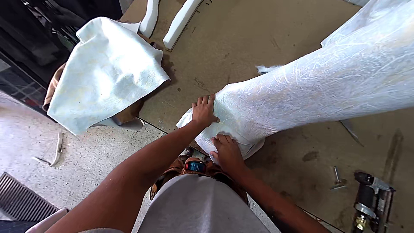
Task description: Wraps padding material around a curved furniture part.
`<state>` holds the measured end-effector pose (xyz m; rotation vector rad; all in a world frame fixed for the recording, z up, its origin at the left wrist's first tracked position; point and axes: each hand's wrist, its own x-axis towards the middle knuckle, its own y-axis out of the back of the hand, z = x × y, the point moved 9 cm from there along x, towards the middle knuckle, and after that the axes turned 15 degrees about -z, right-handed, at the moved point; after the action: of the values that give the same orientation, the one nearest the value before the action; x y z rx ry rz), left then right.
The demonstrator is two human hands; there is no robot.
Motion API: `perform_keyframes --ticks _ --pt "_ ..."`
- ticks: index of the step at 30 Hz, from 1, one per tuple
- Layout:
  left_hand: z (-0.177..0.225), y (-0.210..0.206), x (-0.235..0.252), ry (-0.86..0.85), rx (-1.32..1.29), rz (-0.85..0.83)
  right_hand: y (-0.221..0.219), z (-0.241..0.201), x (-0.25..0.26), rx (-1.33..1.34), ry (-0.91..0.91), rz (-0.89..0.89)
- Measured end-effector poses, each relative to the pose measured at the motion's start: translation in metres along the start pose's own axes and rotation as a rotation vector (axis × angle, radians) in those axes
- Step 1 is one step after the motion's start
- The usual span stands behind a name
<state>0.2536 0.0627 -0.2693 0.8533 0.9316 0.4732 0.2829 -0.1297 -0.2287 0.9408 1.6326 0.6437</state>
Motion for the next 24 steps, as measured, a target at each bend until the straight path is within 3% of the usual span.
perform_keyframes --ticks 8,18,24 --pt "-0.002 -0.001 0.003 0.026 0.016 0.028 -0.012 -0.007 0.032 -0.116 -0.088 -0.014" --pt "0.002 0.001 0.001 0.010 0.025 0.039 -0.014 0.003 0.030 -0.044 -0.128 0.031" --pt "-0.001 0.003 0.005 0.042 0.020 0.039 -0.018 0.002 0.028 -0.008 -0.060 0.085"
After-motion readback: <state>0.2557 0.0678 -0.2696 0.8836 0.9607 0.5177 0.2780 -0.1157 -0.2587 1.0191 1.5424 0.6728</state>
